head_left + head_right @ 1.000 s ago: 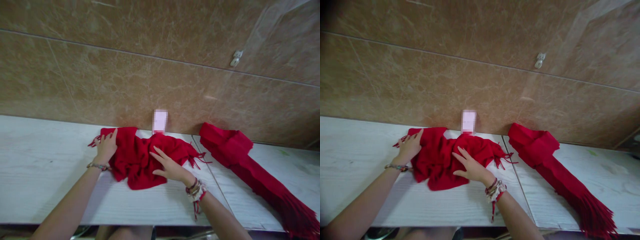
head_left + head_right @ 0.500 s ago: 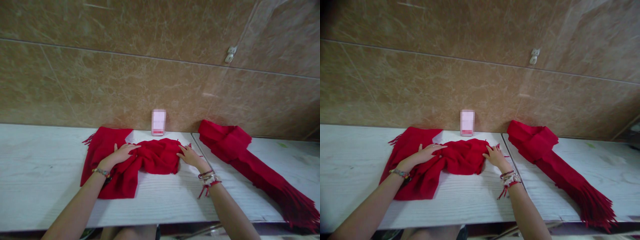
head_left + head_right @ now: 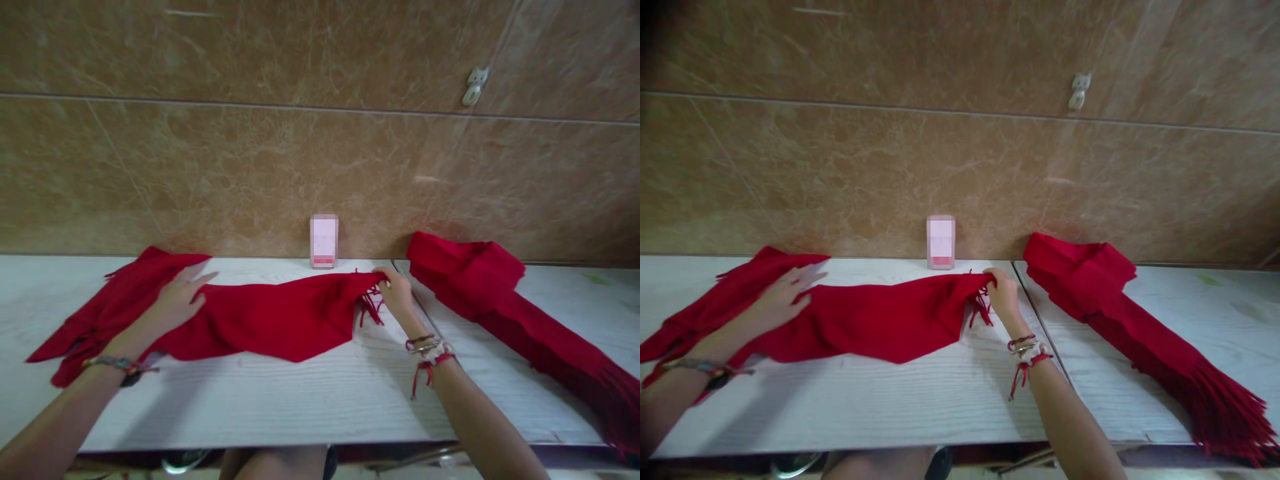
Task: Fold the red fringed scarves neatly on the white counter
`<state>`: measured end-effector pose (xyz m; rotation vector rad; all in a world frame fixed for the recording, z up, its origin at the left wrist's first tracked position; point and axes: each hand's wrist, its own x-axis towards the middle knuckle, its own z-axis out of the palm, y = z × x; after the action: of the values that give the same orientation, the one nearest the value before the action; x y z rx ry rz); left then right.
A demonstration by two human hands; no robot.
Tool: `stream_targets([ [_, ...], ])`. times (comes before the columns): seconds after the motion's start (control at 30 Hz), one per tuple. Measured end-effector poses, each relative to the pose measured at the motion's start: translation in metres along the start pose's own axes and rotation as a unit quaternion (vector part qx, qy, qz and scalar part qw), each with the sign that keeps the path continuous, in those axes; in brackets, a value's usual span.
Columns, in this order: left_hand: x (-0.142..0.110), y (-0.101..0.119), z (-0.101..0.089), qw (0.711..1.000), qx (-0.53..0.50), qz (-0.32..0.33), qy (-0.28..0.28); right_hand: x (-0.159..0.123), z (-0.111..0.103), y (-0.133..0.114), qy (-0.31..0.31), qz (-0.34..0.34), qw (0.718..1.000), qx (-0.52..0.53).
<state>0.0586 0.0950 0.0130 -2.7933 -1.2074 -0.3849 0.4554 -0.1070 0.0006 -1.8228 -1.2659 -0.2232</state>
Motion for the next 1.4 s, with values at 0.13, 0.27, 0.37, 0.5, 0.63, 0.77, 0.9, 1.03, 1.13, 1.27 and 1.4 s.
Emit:
stream_targets([
  [0.13,0.008,0.075,0.01,0.983,-0.022,0.03,-0.181,0.004,-0.008,0.013,0.075,0.051,0.993,0.074],
  [0.27,0.003,0.067,0.018,0.96,-0.024,0.017,-0.278,0.008,-0.01,0.024,0.065,0.079,0.992,0.074],
  [0.37,-0.006,0.04,0.007,0.954,-0.046,0.049,-0.293,0.008,-0.009,0.02,0.066,0.04,0.995,0.057],
  [0.5,-0.013,0.045,-0.018,0.956,-0.075,0.097,-0.267,-0.004,-0.006,-0.007,-0.047,-0.108,0.992,0.04],
  [0.63,0.006,0.081,-0.018,0.97,-0.089,0.128,-0.188,-0.026,0.002,-0.035,-0.271,-0.242,0.932,-0.004],
  [0.77,0.044,0.102,0.004,0.985,-0.071,0.104,-0.122,-0.035,0.007,-0.045,-0.342,-0.288,0.891,-0.081],
  [0.9,0.075,0.114,0.016,0.974,-0.089,0.092,-0.188,-0.021,-0.005,-0.04,-0.334,-0.256,0.906,-0.044],
  [1.03,0.083,0.122,0.004,0.979,-0.126,0.109,-0.114,-0.002,-0.04,-0.023,-0.28,-0.155,0.94,0.12],
  [1.13,0.075,0.127,-0.008,0.971,-0.151,0.16,-0.094,0.004,-0.072,-0.004,-0.376,-0.093,0.891,0.236],
  [1.27,0.063,0.129,-0.012,0.906,-0.201,0.256,-0.269,0.007,-0.088,0.014,-0.512,-0.024,0.83,0.221],
  [1.4,0.067,0.128,0.003,0.956,-0.174,0.166,-0.168,0.007,-0.051,0.008,-0.246,0.008,0.969,0.04],
])
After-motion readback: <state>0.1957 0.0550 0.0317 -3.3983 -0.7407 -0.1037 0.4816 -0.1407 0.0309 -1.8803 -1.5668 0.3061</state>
